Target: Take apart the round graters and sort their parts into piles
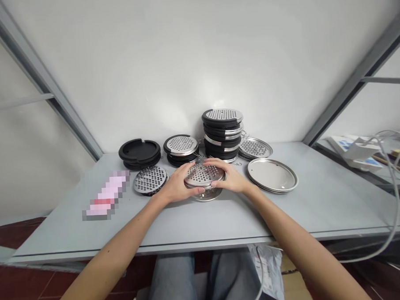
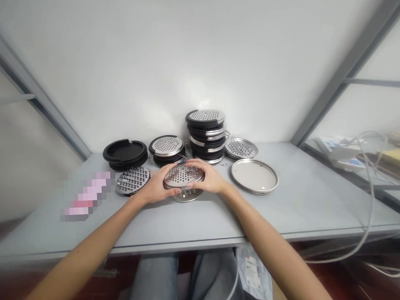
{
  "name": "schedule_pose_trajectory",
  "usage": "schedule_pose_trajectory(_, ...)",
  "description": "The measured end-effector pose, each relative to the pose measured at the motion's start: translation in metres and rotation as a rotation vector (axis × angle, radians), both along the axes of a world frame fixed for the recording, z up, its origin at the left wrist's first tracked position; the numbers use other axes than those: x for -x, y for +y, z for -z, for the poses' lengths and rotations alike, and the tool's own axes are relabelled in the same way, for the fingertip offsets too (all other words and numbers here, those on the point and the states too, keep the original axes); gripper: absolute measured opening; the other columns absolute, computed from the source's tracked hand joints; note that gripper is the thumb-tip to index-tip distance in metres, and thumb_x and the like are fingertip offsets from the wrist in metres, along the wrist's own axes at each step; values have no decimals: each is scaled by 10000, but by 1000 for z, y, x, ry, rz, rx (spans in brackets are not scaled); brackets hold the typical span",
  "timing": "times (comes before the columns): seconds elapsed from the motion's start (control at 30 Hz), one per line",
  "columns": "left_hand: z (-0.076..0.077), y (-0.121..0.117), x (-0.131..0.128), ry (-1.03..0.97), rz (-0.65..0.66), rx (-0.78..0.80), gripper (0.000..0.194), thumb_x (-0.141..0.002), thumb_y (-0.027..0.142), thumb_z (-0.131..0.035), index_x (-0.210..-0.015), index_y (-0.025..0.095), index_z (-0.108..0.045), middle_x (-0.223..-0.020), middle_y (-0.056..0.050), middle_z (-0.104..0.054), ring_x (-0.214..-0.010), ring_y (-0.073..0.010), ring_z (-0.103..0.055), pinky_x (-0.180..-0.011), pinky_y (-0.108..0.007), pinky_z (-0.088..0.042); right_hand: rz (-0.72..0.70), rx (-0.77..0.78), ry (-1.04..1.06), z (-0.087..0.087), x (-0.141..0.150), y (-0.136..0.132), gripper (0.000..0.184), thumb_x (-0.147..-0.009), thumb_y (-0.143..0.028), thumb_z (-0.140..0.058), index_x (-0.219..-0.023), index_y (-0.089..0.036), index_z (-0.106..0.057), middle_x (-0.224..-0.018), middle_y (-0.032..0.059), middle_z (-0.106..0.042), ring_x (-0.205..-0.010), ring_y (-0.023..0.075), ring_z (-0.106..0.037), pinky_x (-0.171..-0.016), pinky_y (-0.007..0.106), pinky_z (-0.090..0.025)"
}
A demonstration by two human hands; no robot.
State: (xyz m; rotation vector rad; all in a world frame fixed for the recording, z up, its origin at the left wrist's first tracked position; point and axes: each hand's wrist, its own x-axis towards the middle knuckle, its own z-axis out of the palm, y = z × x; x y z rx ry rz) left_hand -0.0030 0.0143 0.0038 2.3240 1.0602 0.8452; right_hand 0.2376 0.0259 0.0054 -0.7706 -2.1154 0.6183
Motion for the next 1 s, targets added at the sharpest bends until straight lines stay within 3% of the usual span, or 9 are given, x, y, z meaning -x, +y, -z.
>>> schedule_pose_trajectory(0.13,-1,2,1,-77,-20,66,841,-690,571,-702,-1375,178,-412,-1390,-150,-471,-1259,-328,-459,-1069,-480,-350,-19,33,-2,-2,-4,0,814,-579,-666,-727,-1241,-215,-581,-1326,134,-528,-1256,333,-459,-1076,488,-325)
schedule_pose_trajectory(0.23,-3,6,4,-186,8,169,753,-737,603,-641,-1324,165,-466,-1323,-153,-536,-1217,-312,-506,-1038,-452,-390,25,62,21,-4,-4,-2,851,-548,-578,-798,-1279,-223,-544,-1336,115,-525,-1249,317,-471,-1078,469,-340)
schedule_pose_trajectory(0.4,-4,13,8,-482,80,438,878,-714,728,-567,-1335,121,-436,-1276,-193,-563,-1200,-328,-525,-1010,-467,-414,134,132,192,-2,-1,-1,596,-710,-452,-737,-1235,-227,-569,-1257,84,-603,-1145,256,-572,-1021,437,-440)
schedule_pose_trajectory(0.53,-6,14,9,-634,150,629,767,-779,746,-452,-1311,195,-479,-1355,-129,-524,-1215,-309,-522,-1023,-454,-416,220,139,366,5,-3,7,438,-756,-433,-697,-1124,-205,-630,-1117,76,-681,-987,232,-658,-928,428,-522)
schedule_pose_trajectory(0.67,-9,11,8,-671,178,790,783,-837,758,-259,-1392,220,-387,-1392,-125,-493,-1209,-303,-533,-983,-467,-452,305,131,433,9,-5,12,359,-753,-442,-691,-1008,-189,-681,-970,70,-723,-873,234,-688,-819,423,-569)
schedule_pose_trajectory(0.77,-12,9,7,-679,229,889,798,-844,757,-212,-1416,219,-357,-1403,-124,-482,-1209,-300,-534,-962,-463,-465,359,108,410,7,-5,10,335,-749,-435,-693,-961,-176,-707,-917,75,-733,-802,235,-696,-748,412,-584)
schedule_pose_trajectory(1.0,-16,5,9,-566,377,993,877,-782,825,-188,-1303,203,-520,-1275,-134,-596,-1200,-317,-534,-943,-476,-452,484,76,420,5,-7,8,306,-735,-425,-701,-906,-175,-741,-846,64,-746,-752,252,-709,-718,428,-599)
